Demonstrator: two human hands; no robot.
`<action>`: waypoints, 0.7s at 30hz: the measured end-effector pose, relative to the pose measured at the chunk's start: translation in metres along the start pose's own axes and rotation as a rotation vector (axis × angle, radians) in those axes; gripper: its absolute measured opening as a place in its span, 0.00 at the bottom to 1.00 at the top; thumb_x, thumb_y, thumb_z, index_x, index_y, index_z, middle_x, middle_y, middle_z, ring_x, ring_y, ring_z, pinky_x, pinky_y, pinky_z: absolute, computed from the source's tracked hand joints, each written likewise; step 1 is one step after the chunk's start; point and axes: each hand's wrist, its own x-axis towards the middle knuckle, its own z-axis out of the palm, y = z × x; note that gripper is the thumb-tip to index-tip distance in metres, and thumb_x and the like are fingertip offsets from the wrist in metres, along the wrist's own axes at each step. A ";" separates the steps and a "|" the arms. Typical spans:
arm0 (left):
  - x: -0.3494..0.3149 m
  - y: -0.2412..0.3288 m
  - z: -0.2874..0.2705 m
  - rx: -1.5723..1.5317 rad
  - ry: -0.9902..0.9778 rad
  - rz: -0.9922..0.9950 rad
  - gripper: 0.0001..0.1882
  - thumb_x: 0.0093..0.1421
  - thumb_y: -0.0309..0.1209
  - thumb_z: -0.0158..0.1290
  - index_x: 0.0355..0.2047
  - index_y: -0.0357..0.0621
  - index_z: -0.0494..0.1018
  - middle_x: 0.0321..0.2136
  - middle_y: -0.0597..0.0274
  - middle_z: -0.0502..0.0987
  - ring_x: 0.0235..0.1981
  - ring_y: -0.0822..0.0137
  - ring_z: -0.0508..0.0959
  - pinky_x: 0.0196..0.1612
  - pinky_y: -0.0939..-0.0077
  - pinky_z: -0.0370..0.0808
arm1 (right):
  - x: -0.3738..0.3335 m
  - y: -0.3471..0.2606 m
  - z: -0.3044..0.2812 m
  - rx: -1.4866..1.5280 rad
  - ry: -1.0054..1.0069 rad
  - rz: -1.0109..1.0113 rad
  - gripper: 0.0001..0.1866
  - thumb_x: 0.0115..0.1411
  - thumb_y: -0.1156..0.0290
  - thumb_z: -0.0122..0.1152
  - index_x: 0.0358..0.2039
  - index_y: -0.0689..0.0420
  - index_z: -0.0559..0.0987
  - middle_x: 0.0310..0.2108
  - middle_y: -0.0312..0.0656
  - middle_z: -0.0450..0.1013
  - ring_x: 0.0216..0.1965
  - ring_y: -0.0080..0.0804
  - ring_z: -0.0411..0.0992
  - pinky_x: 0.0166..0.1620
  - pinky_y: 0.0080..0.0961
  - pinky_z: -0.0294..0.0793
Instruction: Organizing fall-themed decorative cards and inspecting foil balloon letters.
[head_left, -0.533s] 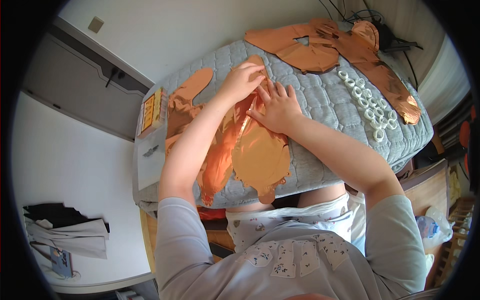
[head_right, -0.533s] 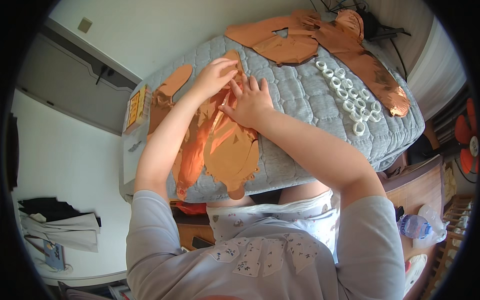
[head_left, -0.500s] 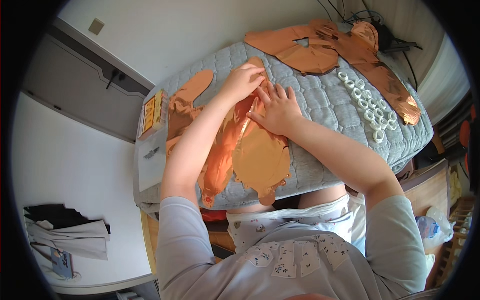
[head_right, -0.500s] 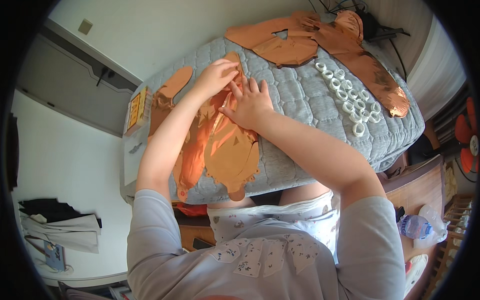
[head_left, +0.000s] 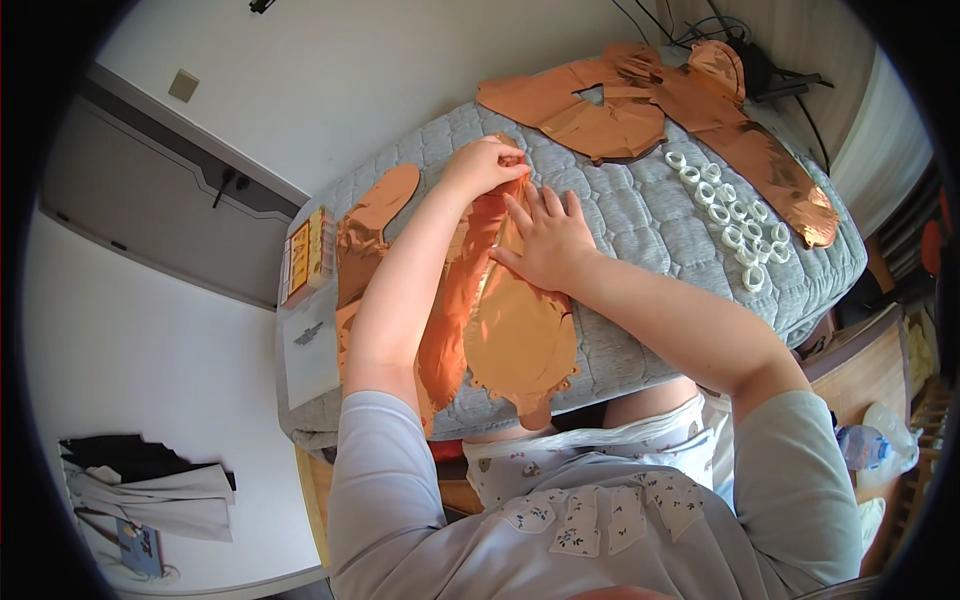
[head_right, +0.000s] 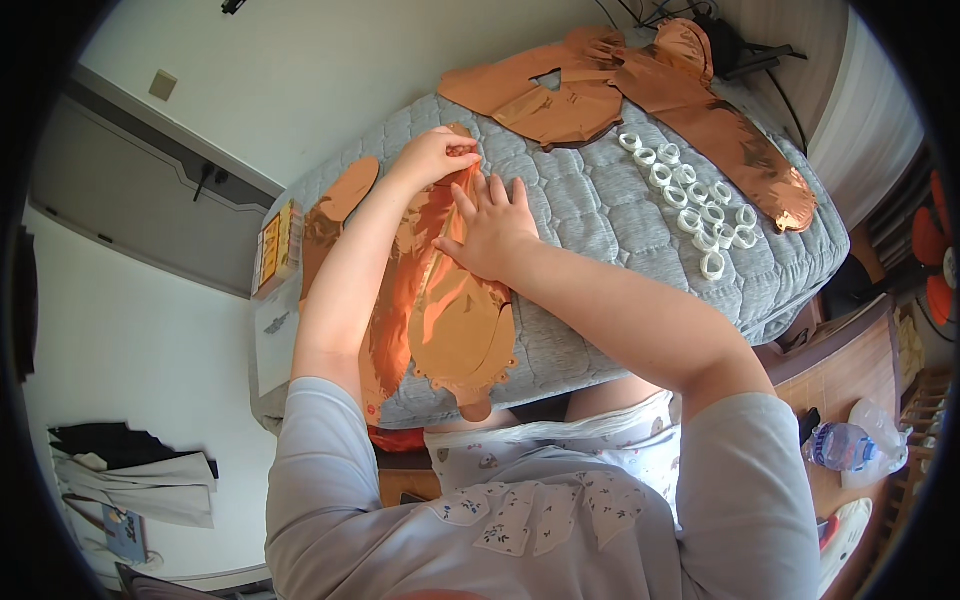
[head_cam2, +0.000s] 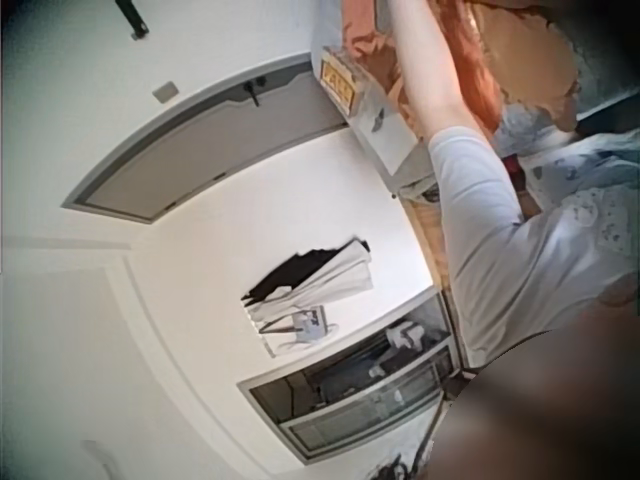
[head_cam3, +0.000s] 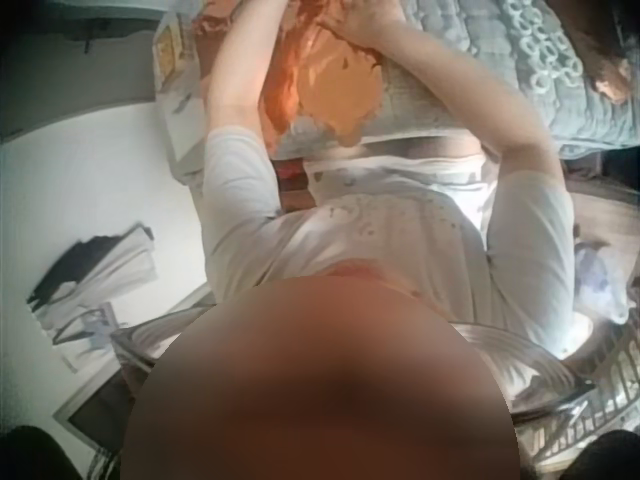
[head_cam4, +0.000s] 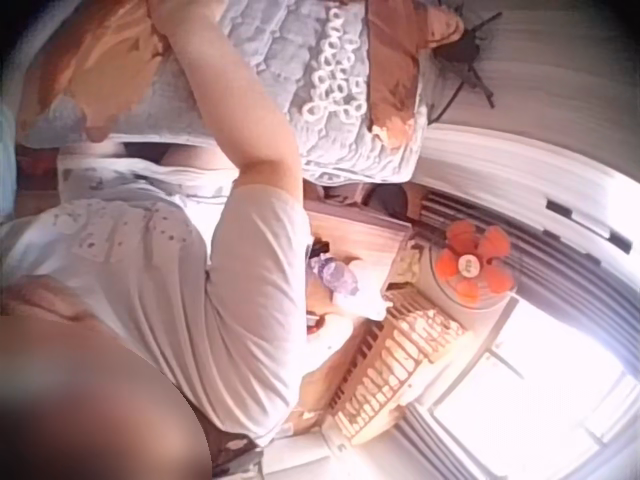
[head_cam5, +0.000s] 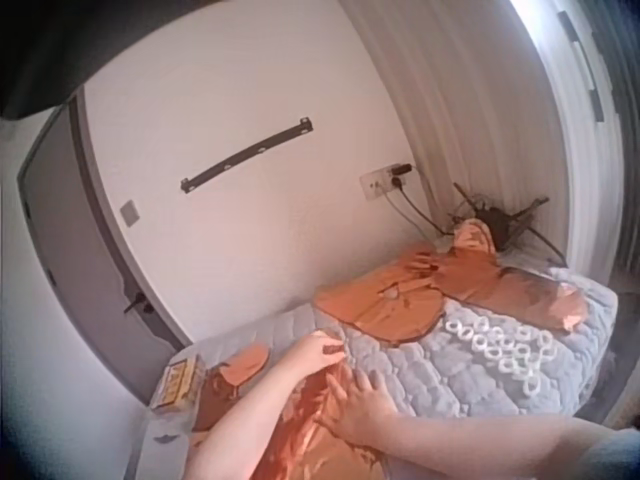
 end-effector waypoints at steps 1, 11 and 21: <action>0.003 -0.002 0.000 0.007 0.020 -0.004 0.24 0.54 0.52 0.62 0.45 0.51 0.83 0.44 0.59 0.80 0.44 0.57 0.81 0.47 0.65 0.77 | 0.000 -0.001 0.000 0.000 0.000 -0.001 0.47 0.65 0.31 0.33 0.73 0.54 0.51 0.73 0.51 0.47 0.73 0.48 0.45 0.71 0.53 0.40; 0.018 -0.024 0.002 0.021 -0.024 -0.005 0.30 0.52 0.58 0.63 0.50 0.55 0.81 0.45 0.54 0.77 0.51 0.54 0.76 0.53 0.64 0.73 | 0.000 -0.002 0.000 0.000 0.019 -0.005 0.47 0.65 0.31 0.33 0.73 0.53 0.52 0.72 0.52 0.48 0.73 0.48 0.45 0.71 0.53 0.40; 0.022 -0.027 0.007 0.025 -0.137 -0.048 0.34 0.57 0.58 0.59 0.60 0.57 0.74 0.54 0.49 0.71 0.60 0.49 0.68 0.63 0.62 0.65 | -0.001 0.001 0.003 -0.010 0.024 -0.004 0.46 0.65 0.31 0.34 0.73 0.53 0.52 0.73 0.52 0.48 0.73 0.49 0.45 0.71 0.53 0.40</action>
